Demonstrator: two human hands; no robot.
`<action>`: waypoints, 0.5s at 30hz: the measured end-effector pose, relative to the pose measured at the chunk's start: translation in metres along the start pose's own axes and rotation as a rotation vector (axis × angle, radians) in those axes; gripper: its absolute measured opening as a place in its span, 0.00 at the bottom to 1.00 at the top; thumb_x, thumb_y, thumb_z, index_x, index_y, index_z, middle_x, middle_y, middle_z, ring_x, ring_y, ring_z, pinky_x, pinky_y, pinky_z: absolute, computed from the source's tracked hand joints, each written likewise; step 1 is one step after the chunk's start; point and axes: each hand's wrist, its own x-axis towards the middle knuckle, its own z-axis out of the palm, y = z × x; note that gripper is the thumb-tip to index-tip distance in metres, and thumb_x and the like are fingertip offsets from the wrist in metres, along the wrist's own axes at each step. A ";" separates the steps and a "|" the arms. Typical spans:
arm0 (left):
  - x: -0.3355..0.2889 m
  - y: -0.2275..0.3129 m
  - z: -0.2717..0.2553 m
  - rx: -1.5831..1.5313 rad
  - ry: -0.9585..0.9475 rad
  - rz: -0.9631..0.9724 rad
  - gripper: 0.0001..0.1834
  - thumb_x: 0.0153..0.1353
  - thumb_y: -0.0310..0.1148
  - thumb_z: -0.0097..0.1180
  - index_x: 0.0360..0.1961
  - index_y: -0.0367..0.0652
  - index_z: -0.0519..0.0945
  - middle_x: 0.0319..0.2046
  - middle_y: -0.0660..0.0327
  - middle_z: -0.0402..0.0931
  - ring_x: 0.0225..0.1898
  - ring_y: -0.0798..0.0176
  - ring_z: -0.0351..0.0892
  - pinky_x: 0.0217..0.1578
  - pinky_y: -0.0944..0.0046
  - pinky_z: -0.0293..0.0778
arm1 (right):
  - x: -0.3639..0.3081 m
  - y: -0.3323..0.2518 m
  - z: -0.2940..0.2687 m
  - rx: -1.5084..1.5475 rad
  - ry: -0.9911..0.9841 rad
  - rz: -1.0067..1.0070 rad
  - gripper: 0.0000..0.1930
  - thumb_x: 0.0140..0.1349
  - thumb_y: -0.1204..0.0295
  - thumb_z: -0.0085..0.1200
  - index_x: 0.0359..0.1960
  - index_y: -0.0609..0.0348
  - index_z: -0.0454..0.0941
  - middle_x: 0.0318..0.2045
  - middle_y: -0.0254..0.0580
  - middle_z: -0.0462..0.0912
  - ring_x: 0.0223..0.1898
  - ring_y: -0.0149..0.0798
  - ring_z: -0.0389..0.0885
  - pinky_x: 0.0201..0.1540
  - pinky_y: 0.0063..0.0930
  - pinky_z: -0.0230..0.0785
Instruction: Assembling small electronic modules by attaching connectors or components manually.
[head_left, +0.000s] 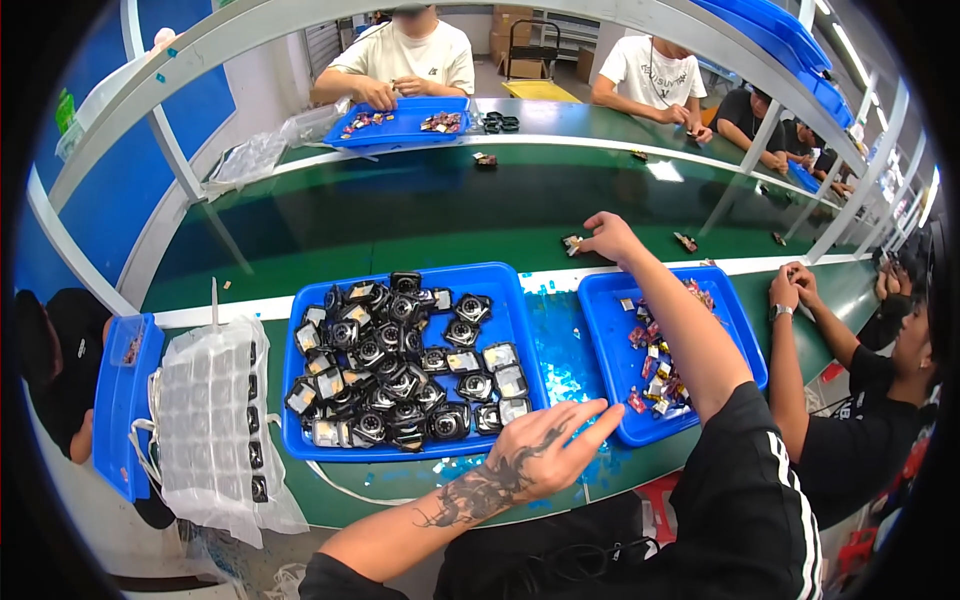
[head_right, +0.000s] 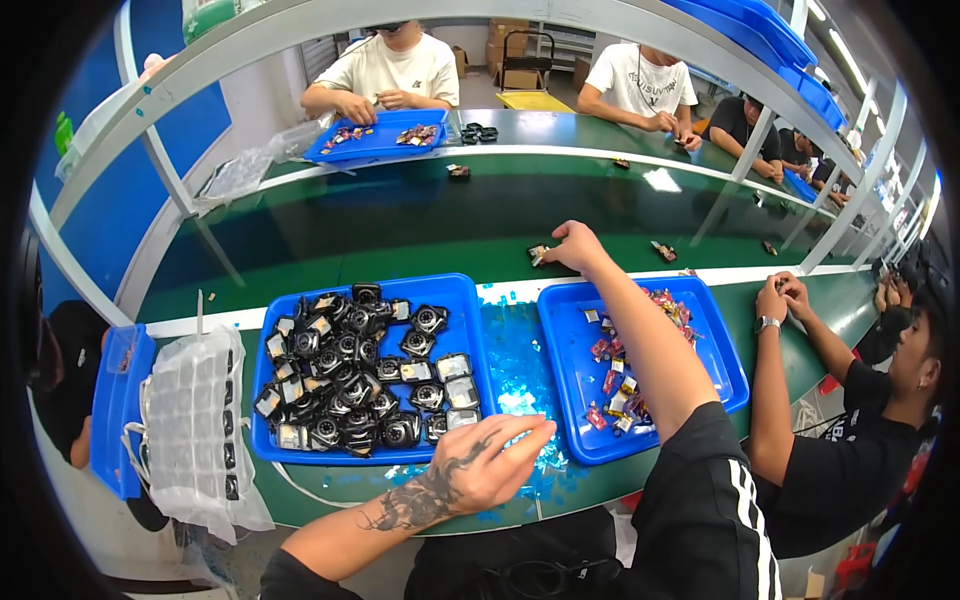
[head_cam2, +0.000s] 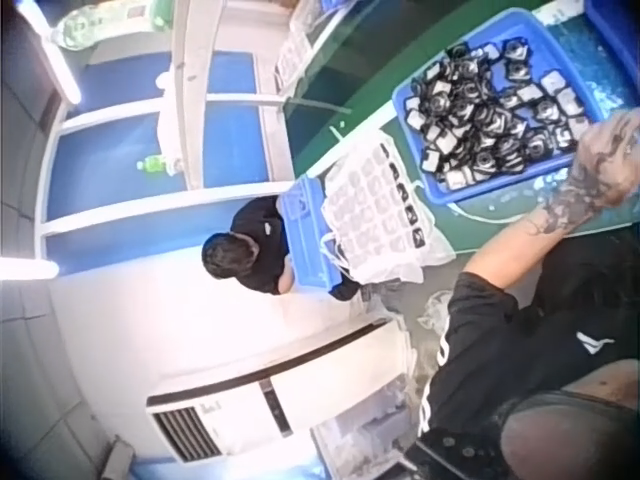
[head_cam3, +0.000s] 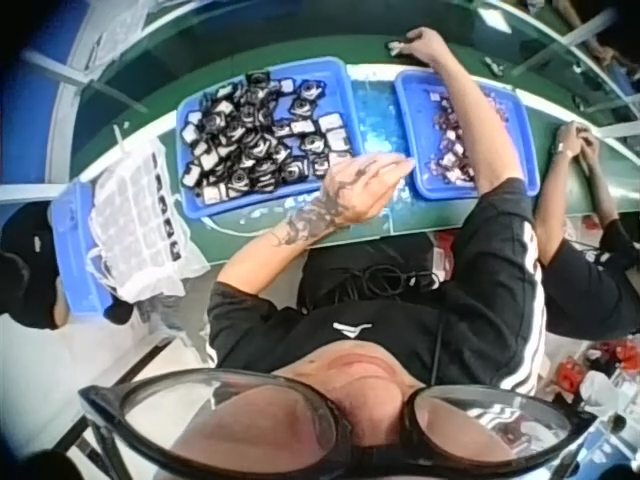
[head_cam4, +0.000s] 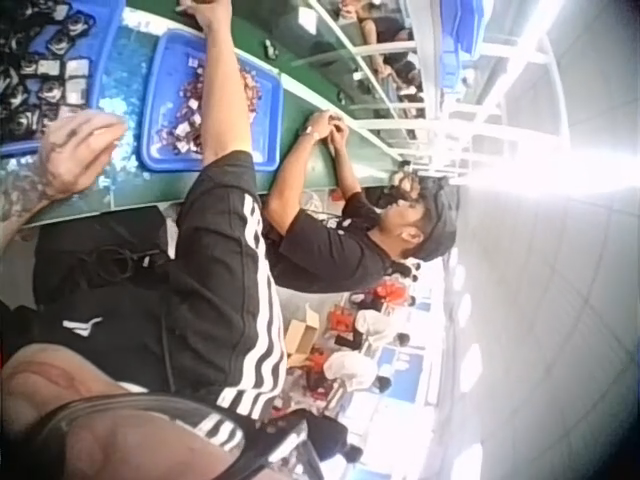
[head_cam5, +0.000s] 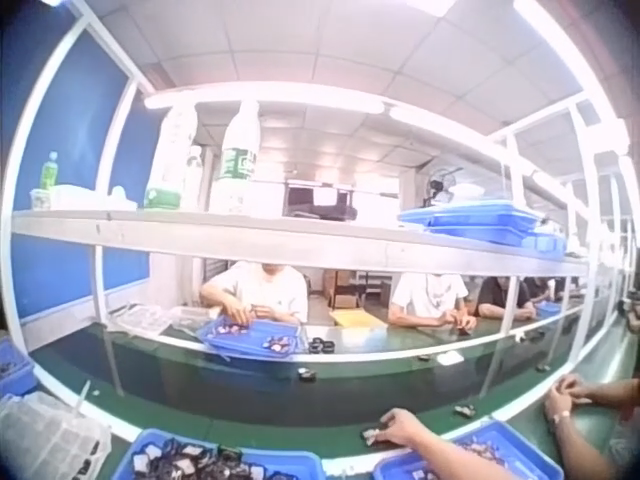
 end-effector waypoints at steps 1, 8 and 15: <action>0.001 0.001 0.001 -0.014 -0.019 0.036 0.25 0.45 0.21 0.63 0.50 0.39 0.78 0.43 0.55 0.79 0.37 0.56 0.82 0.33 0.62 0.81 | -0.002 0.007 -0.005 0.070 0.000 0.034 0.27 0.43 0.72 0.71 0.47 0.61 0.77 0.40 0.45 0.80 0.41 0.36 0.78 0.42 0.30 0.72; 0.006 -0.004 0.001 -0.057 0.009 0.075 0.29 0.42 0.22 0.64 0.52 0.39 0.78 0.43 0.55 0.79 0.39 0.57 0.82 0.34 0.62 0.81 | -0.052 -0.053 -0.012 0.167 0.296 -0.361 0.11 0.56 0.76 0.55 0.40 0.63 0.80 0.27 0.41 0.82 0.31 0.35 0.81 0.39 0.30 0.74; 0.001 -0.005 0.000 -0.019 0.110 0.075 0.26 0.43 0.22 0.64 0.49 0.40 0.78 0.42 0.57 0.79 0.37 0.57 0.81 0.30 0.62 0.79 | -0.177 -0.124 0.050 -0.352 -0.284 -0.775 0.15 0.53 0.64 0.65 0.38 0.60 0.82 0.37 0.47 0.82 0.40 0.51 0.80 0.44 0.39 0.74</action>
